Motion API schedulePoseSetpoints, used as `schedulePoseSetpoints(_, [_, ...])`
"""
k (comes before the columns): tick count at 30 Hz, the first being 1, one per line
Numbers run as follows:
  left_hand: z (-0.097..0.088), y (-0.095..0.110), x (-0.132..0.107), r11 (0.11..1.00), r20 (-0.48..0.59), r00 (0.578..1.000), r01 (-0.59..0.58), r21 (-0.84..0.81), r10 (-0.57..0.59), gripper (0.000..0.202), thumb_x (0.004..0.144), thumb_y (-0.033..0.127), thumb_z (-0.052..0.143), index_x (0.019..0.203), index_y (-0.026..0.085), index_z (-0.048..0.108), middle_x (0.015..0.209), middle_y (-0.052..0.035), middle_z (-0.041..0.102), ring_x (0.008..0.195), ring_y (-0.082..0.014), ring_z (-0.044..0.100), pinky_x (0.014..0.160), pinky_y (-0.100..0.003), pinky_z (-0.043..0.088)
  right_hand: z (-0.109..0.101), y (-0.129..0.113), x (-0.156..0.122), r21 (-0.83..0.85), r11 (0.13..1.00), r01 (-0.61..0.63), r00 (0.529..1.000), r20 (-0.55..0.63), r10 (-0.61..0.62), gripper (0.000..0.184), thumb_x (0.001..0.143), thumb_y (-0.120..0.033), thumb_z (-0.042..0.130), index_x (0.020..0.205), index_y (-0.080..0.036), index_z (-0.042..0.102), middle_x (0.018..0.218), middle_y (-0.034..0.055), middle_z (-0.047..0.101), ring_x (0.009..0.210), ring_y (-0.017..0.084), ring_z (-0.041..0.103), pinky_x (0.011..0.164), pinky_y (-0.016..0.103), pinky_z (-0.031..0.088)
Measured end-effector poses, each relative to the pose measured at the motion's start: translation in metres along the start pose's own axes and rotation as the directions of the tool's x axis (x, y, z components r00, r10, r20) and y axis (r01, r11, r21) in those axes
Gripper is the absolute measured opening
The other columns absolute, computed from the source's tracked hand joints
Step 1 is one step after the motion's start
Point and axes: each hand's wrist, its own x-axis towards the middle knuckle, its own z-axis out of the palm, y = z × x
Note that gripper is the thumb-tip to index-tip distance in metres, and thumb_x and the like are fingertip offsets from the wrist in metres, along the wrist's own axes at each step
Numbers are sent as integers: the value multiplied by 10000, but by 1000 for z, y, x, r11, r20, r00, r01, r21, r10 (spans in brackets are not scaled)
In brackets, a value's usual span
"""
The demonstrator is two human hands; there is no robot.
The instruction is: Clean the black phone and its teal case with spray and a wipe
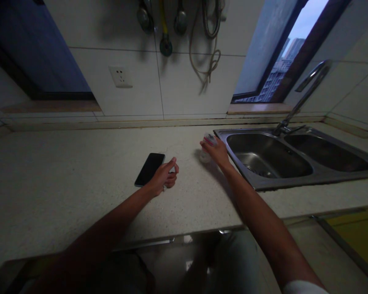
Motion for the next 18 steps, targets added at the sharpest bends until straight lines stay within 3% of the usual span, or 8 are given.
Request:
schedulePoseSetpoints(6, [2, 0, -2, 996, 32, 996, -83, 30, 82, 465, 833, 648, 627, 795, 192, 541, 458, 91, 384, 336, -48, 300, 354, -176, 220, -1, -7, -2, -14, 1000, 7, 1000, -4, -7, 378, 686, -556, 714, 803, -202, 655, 753, 14, 659, 735, 215, 614, 764, 400, 517])
schedulePoseSetpoints(12, [4, -2, -2, 994, -6, 995, -96, 47, 96, 337, 782, 421, 749, 925, 176, 567, 606, 44, 568, 462, -84, 533, 432, -189, 396, -1, -7, -2, 4, 1000, -19, 1000, 17, 19, 380, 674, -544, 725, 821, -201, 656, 770, 14, 662, 751, 214, 614, 783, 400, 511])
schedulePoseSetpoints(15, [4, -3, -1, 996, -8, 996, -92, -14, 92, 422, 760, 314, 775, 1098, 167, 570, 781, -23, 686, 667, -145, 681, 598, -249, 529, -1, -5, -1, 6, 1000, -26, 999, 22, 26, 372, 675, -546, 729, 809, -209, 649, 758, 6, 651, 749, 210, 607, 783, 402, 514])
schedulePoseSetpoints(18, [3, -5, 1, 995, -11, 995, -102, -21, 102, 554, 744, 254, 787, 1234, 171, 543, 1051, -111, 735, 953, -207, 720, 835, -324, 559, 0, -4, -1, 44, 999, -30, 999, 17, 29, 379, 670, -545, 746, 819, -212, 642, 753, -1, 635, 729, 198, 597, 762, 391, 522])
